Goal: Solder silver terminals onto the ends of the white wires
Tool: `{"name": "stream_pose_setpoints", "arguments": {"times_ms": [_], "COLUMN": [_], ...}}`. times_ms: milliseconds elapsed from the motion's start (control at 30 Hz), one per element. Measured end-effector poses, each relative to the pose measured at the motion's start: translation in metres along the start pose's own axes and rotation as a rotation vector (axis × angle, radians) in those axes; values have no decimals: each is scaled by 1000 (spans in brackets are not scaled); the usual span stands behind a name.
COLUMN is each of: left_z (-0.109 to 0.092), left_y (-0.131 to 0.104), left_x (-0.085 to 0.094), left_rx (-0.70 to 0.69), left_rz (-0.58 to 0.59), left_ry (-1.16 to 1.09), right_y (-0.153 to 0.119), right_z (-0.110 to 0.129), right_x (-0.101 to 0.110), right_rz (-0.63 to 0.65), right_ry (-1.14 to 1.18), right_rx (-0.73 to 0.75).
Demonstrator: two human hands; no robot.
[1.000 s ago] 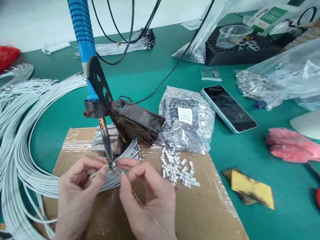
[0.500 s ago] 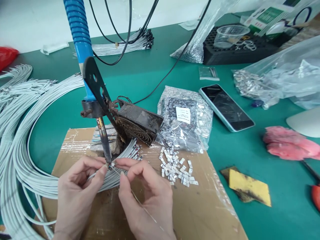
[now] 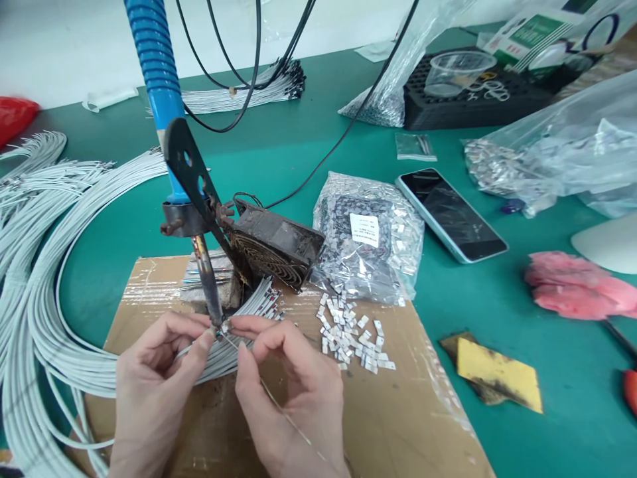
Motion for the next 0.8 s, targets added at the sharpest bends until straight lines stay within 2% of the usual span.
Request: {"name": "stream_pose_setpoints", "arguments": {"times_ms": [133,300,500,800], "left_z": [4,4,-5,-6], "left_y": [0,0,-5,-4], "left_x": [5,2,-2,0], "left_rx": [-29,-29,8,-15], "left_rz": [-42,38,-90,-110], "left_ry": [10,29,34,18], "right_y": [0,1,1,0], "right_z": [1,1,1,3], "right_x": [0,1,1,0], "right_rz": [7,3,6,-8], "right_ry": [-10,-35,-55,-66], "right_rx": [17,39,54,82]}}
Point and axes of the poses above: each hand's wrist, its own y-axis towards the middle knuckle, its own x-axis out of the back of the hand, z = x × y, the point moved 5 cm from there along y, towards the middle knuckle, and after that the axes turned 7 degrees about -z, right-handed, at the moved point
